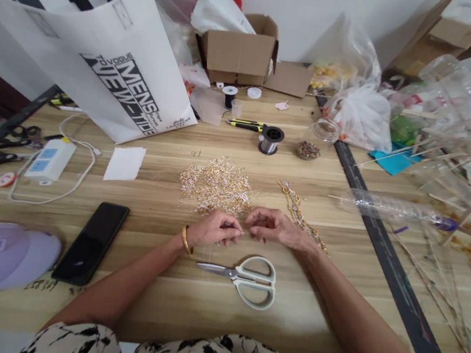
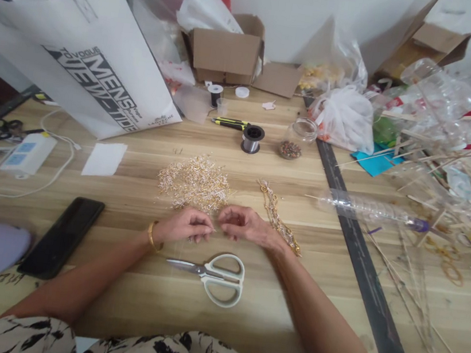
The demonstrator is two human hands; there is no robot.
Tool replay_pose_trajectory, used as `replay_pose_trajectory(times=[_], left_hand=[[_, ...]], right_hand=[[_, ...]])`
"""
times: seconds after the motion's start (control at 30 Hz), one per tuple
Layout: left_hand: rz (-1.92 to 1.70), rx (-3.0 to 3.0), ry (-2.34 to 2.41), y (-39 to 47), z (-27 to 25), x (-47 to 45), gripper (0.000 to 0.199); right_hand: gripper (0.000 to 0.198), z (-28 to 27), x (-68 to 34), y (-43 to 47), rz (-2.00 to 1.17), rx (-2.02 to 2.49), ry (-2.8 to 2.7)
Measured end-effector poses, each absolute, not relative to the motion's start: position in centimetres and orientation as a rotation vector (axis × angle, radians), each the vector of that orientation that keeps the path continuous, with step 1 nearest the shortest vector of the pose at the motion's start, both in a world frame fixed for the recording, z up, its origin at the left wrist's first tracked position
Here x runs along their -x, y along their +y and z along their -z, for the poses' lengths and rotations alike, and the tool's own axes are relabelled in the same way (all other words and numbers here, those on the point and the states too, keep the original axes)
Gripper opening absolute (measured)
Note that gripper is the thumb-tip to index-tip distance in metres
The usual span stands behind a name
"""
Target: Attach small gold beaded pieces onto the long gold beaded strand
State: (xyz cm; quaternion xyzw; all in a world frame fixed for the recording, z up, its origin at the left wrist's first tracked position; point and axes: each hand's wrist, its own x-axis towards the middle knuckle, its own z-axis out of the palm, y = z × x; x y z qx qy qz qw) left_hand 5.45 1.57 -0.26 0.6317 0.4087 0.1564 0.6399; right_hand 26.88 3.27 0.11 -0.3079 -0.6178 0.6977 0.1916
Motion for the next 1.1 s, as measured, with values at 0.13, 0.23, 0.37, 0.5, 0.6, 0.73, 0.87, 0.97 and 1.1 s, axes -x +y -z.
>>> replay_pose_trajectory(times=[0.13, 0.23, 0.37, 0.5, 0.6, 0.73, 0.87, 0.97, 1.1], left_hand=[[-0.364, -1.428, 0.934, 1.5, 0.2, -5.5, 0.025], [-0.367, -1.433, 0.943, 1.5, 0.1, -5.5, 0.025], [-0.371, -1.441, 0.947, 1.4, 0.1, -5.5, 0.025], [-0.371, -1.442, 0.94, 1.5, 0.1, -5.5, 0.026], [-0.373, -1.442, 0.923, 1.5, 0.0, -5.5, 0.029], [-0.373, -1.464, 0.915, 1.6, -0.1, -5.5, 0.031], [-0.375, -1.472, 0.908, 1.6, 0.1, -5.4, 0.029], [-0.371, -1.466, 0.903, 1.6, 0.2, -5.4, 0.029], [-0.359, -1.458, 0.911, 1.6, 0.1, -5.4, 0.031]], right_hand=[[0.036, -0.3, -26.1, 2.6, -1.991, 0.871, -1.756], [0.033, 0.3, -25.7, 2.3, -1.965, 0.89, -1.764], [0.029, 0.9, -25.6, 2.1, -1.921, 0.921, -1.765], [0.028, 0.8, -25.8, 2.2, -1.872, 0.945, -1.816], [0.027, 0.5, -26.0, 2.3, -1.853, 0.949, -1.879], [0.028, 0.2, -26.0, 2.3, -1.859, 0.958, -1.887], [0.028, 0.2, -25.8, 2.2, -1.898, 0.942, -1.84], [0.025, 0.4, -25.8, 2.3, -1.914, 0.902, -1.819], [0.022, 0.4, -25.8, 2.3, -1.92, 0.861, -1.786]])
